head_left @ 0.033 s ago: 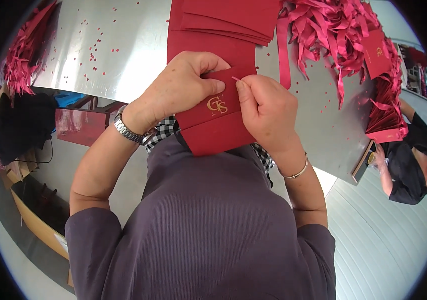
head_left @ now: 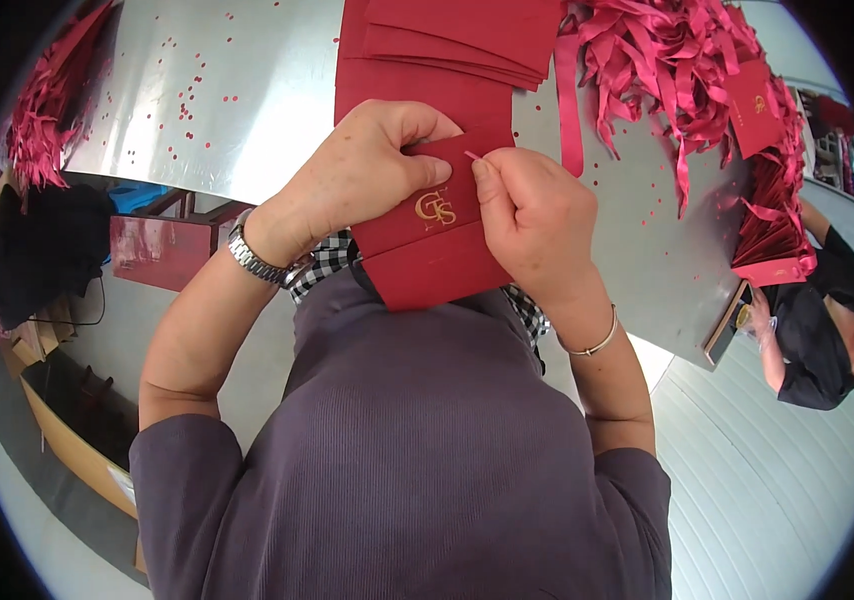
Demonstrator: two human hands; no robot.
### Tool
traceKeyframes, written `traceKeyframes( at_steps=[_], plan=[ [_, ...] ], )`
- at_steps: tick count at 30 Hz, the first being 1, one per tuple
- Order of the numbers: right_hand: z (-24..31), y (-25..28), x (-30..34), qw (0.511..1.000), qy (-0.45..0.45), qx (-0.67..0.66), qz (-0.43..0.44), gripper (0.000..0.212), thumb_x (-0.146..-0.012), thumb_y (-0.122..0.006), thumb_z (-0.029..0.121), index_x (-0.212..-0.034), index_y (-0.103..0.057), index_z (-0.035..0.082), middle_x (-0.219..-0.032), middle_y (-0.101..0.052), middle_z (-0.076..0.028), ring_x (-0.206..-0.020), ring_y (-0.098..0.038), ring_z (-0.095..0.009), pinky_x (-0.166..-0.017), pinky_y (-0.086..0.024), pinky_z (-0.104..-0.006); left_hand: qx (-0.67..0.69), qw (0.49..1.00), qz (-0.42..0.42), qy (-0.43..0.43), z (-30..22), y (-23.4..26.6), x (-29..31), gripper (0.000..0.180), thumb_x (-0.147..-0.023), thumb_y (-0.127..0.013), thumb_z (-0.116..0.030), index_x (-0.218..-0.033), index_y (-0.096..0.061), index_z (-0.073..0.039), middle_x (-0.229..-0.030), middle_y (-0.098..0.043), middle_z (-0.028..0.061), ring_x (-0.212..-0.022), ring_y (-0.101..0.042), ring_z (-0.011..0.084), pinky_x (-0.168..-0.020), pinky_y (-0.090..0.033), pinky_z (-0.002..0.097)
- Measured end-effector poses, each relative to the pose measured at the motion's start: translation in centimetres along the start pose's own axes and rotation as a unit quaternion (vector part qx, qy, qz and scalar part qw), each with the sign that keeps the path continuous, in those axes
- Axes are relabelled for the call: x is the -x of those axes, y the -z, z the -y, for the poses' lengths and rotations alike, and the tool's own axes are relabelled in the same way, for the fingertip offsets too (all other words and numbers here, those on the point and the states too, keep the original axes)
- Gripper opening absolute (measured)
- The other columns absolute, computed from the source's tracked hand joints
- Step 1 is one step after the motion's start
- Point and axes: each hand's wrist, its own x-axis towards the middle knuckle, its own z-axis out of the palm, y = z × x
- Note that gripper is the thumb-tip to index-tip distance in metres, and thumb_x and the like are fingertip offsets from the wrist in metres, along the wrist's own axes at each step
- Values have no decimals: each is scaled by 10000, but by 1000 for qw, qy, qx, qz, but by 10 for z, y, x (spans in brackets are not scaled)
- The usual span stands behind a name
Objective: The person threads pink ribbons through red gift bags by hand to create handles.
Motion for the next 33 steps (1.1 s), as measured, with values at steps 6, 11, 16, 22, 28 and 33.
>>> traceKeyframes(
  at_steps=[6,11,16,22,28,33],
  plan=[
    [2,7,-7,997,22,45,57,236,-827,-662,156,-657,-514,84,-590,-535,-71,-538,-560,-258,-459,-419,-375,-32,999,-12,-37,7,-2,-1,308,-853,-657,23,-1161,-653,22,-1015,-701,39,-916,-620,86,-827,-513,244],
    [5,15,-26,980,84,126,126,130,-761,-634,107,-662,-557,71,-592,-556,-72,-558,-594,-258,-478,-463,-360,-56,984,-69,-152,19,-7,-2,286,-796,-667,-38,-1078,-679,8,-987,-701,172,-894,-675,286,-801,-529,340],
    [18,15,-27,950,110,202,210,172,-830,-614,138,-696,-561,45,-660,-591,-131,-636,-618,-331,-533,-483,-424,-119,965,-114,-202,20,-13,5,302,-773,-608,-62,-1060,-695,-24,-979,-691,179,-899,-658,365,-794,-539,410],
    [5,4,-22,977,-70,17,200,110,-720,-633,140,-684,-609,39,-667,-636,-149,-627,-657,-307,-519,-505,-436,-185,958,-107,-190,14,-11,14,325,-777,-673,-7,-1101,-664,9,-1009,-690,202,-915,-674,352,-804,-542,367],
    [20,18,-19,971,103,155,150,130,-811,-587,106,-691,-567,61,-604,-579,-114,-566,-622,-277,-481,-492,-381,-250,945,-79,-194,-4,-17,22,286,-793,-643,-20,-1078,-665,5,-968,-690,189,-885,-664,341,-772,-535,366],
    [22,31,-22,977,66,92,180,162,-825,-632,130,-702,-545,71,-625,-578,-93,-567,-606,-267,-490,-467,-385,-43,990,17,-135,0,4,14,222,-891,-586,-145,-1041,-689,-18,-906,-697,183,-834,-673,302,-744,-519,360]
  ],
)
